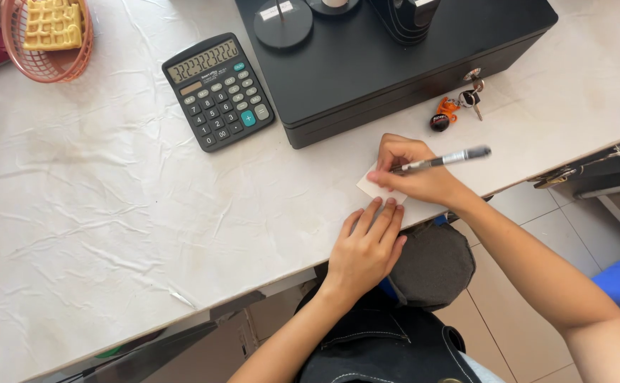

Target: Cleaning a waffle maker with a tissue and managing a cash register.

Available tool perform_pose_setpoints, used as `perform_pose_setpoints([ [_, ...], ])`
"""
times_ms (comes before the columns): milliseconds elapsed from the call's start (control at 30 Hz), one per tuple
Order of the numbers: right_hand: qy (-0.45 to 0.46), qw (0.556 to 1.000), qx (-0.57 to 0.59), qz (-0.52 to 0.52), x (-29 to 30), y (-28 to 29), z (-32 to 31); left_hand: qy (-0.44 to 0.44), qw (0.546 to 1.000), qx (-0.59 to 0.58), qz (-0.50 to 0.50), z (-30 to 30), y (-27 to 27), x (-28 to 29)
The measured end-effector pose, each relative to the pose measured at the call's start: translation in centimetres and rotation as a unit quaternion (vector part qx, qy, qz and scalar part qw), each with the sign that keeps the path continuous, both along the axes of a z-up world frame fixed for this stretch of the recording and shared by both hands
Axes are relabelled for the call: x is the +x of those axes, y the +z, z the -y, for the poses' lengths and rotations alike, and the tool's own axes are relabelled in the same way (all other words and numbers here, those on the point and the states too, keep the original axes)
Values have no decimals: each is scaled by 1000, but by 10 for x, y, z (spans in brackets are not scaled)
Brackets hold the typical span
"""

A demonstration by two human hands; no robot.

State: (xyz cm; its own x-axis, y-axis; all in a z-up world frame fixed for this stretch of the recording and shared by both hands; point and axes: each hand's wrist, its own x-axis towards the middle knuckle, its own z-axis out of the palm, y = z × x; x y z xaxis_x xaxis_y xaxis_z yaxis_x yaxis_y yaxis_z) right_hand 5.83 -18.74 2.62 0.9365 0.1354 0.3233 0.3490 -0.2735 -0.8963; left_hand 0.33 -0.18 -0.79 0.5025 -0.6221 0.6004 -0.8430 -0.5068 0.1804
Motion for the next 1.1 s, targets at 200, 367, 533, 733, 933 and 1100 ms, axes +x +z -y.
perform_pose_setpoints([
  [200, 6, 999, 33, -27, 4, -7, -3, 4, 1000, -6, 22, -1, 4, 2],
  [367, 0, 1000, 7, -19, 5, -16, -3, 9, 999, -12, 28, 0, 3, 1],
  [533, 4, 998, -63, 27, 5, -15, -6, 16, 999, -20, 39, 3, 0, 3],
  [733, 22, 998, -51, 13, 6, -14, -3, 16, 999, -24, 46, 4, 1, 4],
  [933, 35, 999, -7, -1, 8, -17, 2, 23, 998, -26, 55, 6, 1, 4],
  [1100, 18, 999, 45, 0, 9, 1, 7, 25, 997, -32, 62, 6, 5, 7],
])
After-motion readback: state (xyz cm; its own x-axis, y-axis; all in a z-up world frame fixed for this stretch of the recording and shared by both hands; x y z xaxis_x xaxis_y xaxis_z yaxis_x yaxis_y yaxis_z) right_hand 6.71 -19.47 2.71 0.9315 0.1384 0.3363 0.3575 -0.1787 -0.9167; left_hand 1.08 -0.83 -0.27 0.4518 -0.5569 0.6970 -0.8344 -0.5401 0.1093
